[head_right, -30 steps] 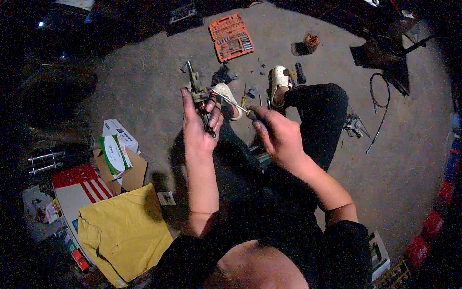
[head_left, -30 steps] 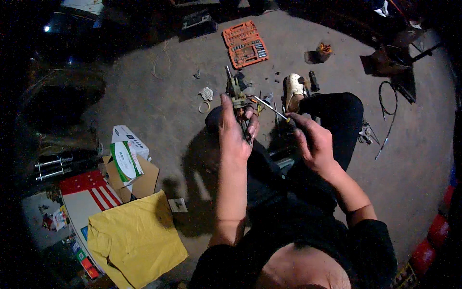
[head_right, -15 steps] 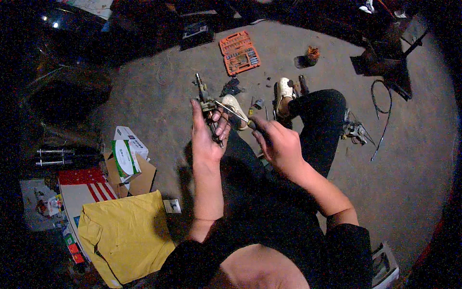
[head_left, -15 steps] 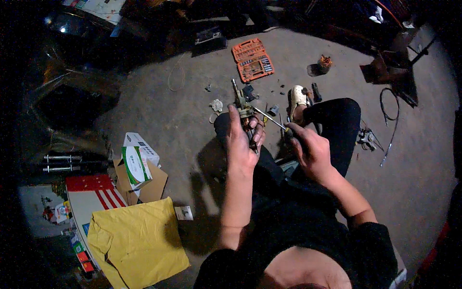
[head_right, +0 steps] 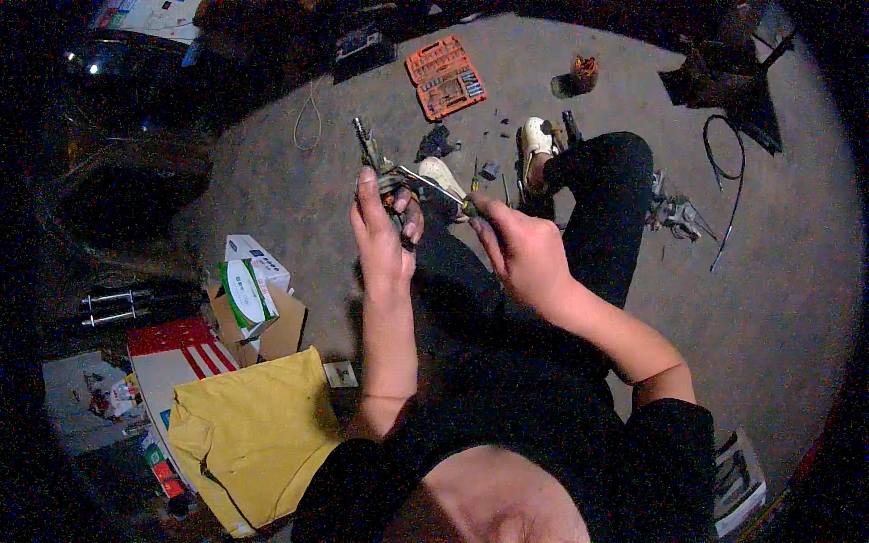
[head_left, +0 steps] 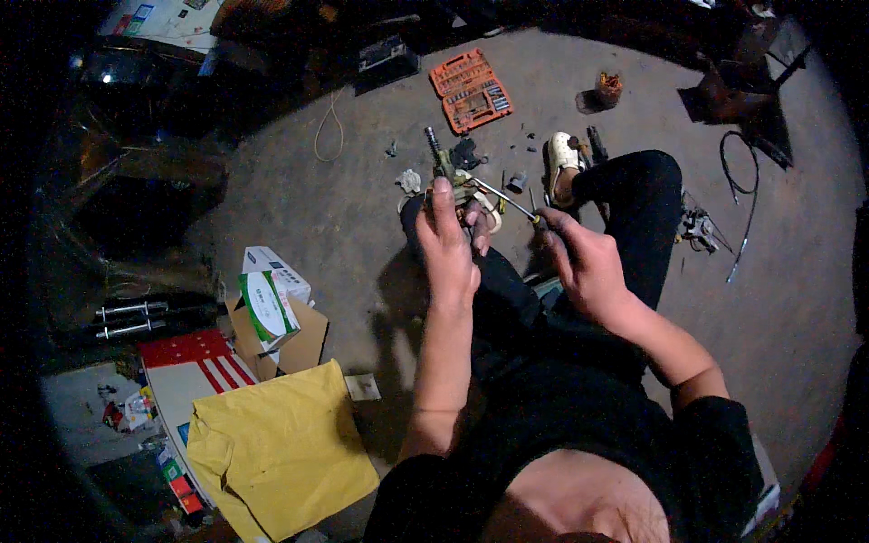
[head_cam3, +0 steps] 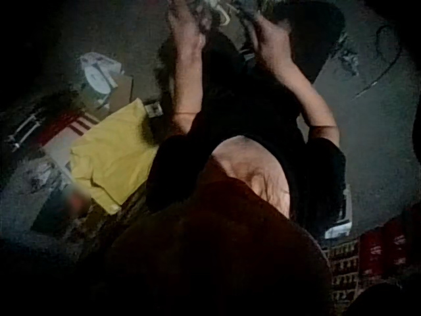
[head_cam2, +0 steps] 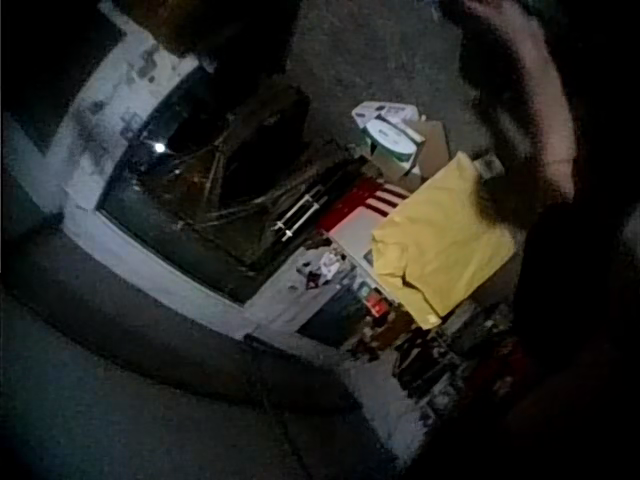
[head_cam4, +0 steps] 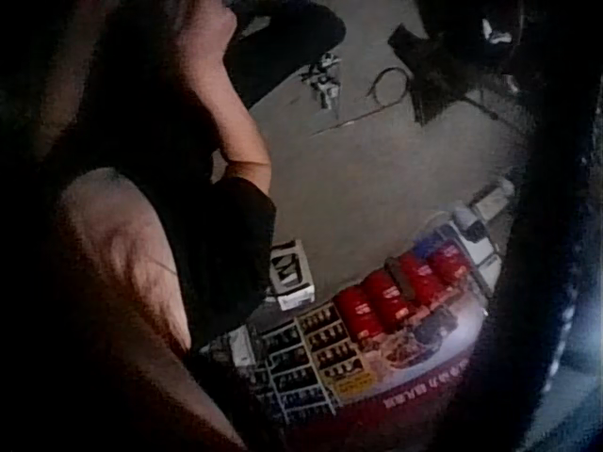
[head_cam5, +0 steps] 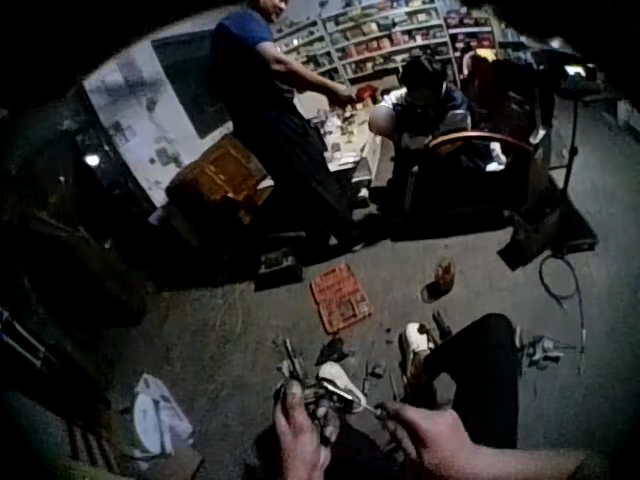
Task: The person sits on the floor in a workshop and uses pliers and a screwdriver to manipulate a small electrical component, likely a starter solenoid. They adjust internal wires and inspect the device, occasionally switching between tools and handling small metal parts.
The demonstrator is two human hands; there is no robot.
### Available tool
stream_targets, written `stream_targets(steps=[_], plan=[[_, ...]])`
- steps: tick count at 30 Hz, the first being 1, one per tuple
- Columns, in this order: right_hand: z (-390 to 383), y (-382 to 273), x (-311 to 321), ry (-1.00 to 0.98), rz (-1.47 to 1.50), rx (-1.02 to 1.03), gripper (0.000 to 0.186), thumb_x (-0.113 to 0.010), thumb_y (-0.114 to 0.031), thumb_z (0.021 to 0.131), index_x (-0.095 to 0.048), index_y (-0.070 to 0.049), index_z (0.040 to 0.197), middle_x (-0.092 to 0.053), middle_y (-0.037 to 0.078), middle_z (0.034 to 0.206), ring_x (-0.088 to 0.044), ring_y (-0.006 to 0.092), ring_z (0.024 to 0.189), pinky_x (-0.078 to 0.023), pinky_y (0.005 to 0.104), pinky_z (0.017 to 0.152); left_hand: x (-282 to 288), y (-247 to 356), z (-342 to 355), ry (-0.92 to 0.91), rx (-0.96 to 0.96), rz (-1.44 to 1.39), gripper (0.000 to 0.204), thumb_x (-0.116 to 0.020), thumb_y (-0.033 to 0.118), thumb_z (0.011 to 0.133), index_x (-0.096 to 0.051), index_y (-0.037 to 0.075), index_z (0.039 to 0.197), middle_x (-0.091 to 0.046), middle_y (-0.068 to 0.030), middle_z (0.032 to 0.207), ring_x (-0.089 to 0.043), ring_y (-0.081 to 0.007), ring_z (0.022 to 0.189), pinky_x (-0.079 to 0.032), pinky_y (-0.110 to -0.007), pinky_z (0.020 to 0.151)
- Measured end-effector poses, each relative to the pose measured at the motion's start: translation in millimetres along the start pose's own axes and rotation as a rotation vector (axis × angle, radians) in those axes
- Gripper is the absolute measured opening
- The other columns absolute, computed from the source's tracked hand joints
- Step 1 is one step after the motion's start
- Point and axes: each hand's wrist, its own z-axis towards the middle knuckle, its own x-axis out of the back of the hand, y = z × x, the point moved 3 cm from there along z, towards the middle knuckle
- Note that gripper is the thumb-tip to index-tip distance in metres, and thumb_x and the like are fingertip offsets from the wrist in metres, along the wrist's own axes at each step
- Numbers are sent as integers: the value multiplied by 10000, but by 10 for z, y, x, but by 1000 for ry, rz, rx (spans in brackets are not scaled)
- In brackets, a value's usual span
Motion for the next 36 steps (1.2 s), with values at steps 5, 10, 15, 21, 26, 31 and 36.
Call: stream_targets(steps=[5, 10, 15, 21, 26, 31, 36], plan=[[16, 23, 46, -30, 61, -2, 222, -558, -91, 853, -565, -21, 1064, -588, 197, 700, -593, 321, 594, -458, 349, 540, 56, 54, 4, -100, 26, 90, 390, -458, 448, 911, -457, 72, 808, -393, 17, 566, -360, -79, 382, -252, -231, 332], [60, 41, 94, -85, 141, -61, 183, -570, -120, 859, -592, -8, 1002, -554, 191, 627, -546, 287, 501, -421, 357, 484, 101, 65, 10, -125, 27, 157, 385, -471, 447, 903, -456, 77, 797, -391, 22, 550, -359, -74, 380, -251, -229, 333], [119, 111, 176, -184, 208, -87, 218, -542, -158, 885, -601, 23, 993, -562, 170, 644, -528, 228, 526, -431, 344, 519, 178, 78, 24, -160, 45, 250, 379, -481, 446, 897, -458, 82, 794, -391, 25, 545, -359, -70, 383, -256, -227, 336], [197, 141, 243, -247, 157, -31, 238, -548, -190, 883, -599, 8, 1006, -586, 183, 688, -579, 277, 579, -446, 355, 544, 237, 75, 14, -163, 112, 285, 323, -448, 375, 934, -475, 65, 847, -421, 18, 556, -365, -68, 383, -262, -222, 340], [168, -14, 211, -204, 6, 33, 208, -580, -185, 857, -598, -29, 992, -549, 203, 617, -552, 362, 544, -433, 404, 491, 262, 78, 3, -128, 95, 173, 353, -438, 402, 933, -478, 63, 841, -434, 13, 561, -374, -72, 385, -266, -221, 341], [242, 8, 275, -215, -28, 98, 199, -594, -197, 843, -612, -42, 968, -550, 208, 607, -565, 373, 557, -440, 428, 500, 300, 89, 18, -148, 124, 313, 367, -454, 419, 923, -492, 62, 844, -445, 13, 565, -379, -66, 398, -273, -214, 351], [366, -12, 374, -397, 12, 16, 229, -560, -199, 866, -615, -1, 968, -578, 218, 674, -585, 372, 637, -462, 402, 581, 333, 138, -10, -144, 177, 424, 351, -476, 406, 916, -513, 61, 872, -446, 17, 570, -378, -57, 408, -272, -204, 356]])
